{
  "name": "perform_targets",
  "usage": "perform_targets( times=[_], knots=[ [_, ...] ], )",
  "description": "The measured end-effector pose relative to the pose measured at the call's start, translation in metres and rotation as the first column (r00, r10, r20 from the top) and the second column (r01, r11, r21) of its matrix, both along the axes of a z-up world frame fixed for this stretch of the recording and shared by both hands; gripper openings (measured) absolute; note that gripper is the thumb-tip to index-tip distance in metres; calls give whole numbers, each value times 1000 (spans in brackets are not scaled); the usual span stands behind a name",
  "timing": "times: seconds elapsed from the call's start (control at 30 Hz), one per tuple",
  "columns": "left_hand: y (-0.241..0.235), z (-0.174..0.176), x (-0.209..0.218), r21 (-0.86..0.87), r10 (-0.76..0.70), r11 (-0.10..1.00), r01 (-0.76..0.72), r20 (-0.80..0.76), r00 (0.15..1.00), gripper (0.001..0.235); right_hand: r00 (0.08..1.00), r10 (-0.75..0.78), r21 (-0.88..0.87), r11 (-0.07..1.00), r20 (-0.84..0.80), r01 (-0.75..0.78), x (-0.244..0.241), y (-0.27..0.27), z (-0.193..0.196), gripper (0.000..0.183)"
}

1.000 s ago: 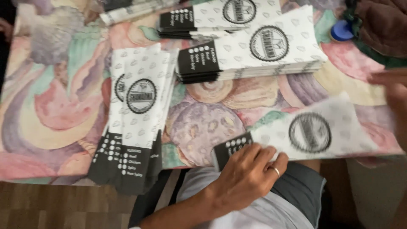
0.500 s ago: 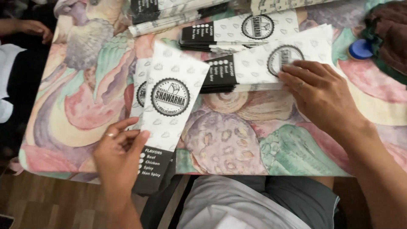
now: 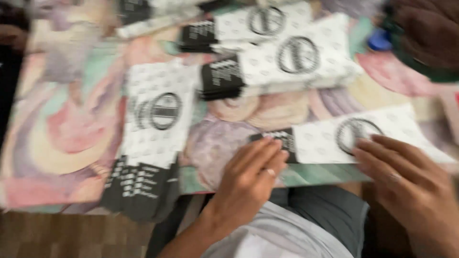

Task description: Applying white glue to the edges of paper food sleeves and folding them to assemble the packaging.

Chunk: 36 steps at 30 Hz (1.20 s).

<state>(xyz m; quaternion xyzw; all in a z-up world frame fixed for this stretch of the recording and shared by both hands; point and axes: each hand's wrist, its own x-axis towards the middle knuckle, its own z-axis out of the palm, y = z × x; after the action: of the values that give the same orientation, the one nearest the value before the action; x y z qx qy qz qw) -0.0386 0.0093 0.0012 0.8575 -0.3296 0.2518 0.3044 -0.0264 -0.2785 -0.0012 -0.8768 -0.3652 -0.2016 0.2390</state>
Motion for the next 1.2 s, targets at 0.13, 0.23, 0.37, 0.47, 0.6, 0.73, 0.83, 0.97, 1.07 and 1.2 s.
perform_targets(
  times=[0.13,0.23,0.37,0.47,0.6,0.73,0.83,0.97,1.07,1.2],
  knots=[
    [-32,-27,5,106,-116,987,121,-44,992,19,997,-47,-42,998,-65,44,-9,-15,-4,35],
    [-34,-28,5,86,-117,989,121,-50,992,15,988,-115,59,991,-101,122,-14,-30,-5,20],
    [-31,-26,5,82,-113,990,119,-69,991,17,996,-63,44,997,-56,66,-11,-43,-7,13],
    [-30,-26,5,95,-101,990,107,-63,993,18,998,-43,23,999,-48,44,-9,-41,-2,12],
    [-28,-26,6,105,-102,989,108,-55,993,18,998,-58,-33,998,-11,58,-10,-40,0,10],
    [-29,-26,7,98,-103,989,107,-42,994,16,997,-75,-51,996,-19,74,-13,-38,2,11],
    [-30,-26,7,89,-98,991,101,-43,994,16,996,-78,-76,994,41,80,-13,-39,-2,7],
    [-34,-22,8,43,-94,995,94,3,996,11,996,-94,-68,993,9,95,-14,-38,-1,7],
    [-35,-22,7,6,-106,994,106,-7,994,8,996,-89,-55,995,-18,88,-15,-39,-2,7],
    [-34,-23,8,-5,-112,994,112,-31,993,8,990,-138,-66,988,-4,138,-18,-37,-5,8]
  ],
)
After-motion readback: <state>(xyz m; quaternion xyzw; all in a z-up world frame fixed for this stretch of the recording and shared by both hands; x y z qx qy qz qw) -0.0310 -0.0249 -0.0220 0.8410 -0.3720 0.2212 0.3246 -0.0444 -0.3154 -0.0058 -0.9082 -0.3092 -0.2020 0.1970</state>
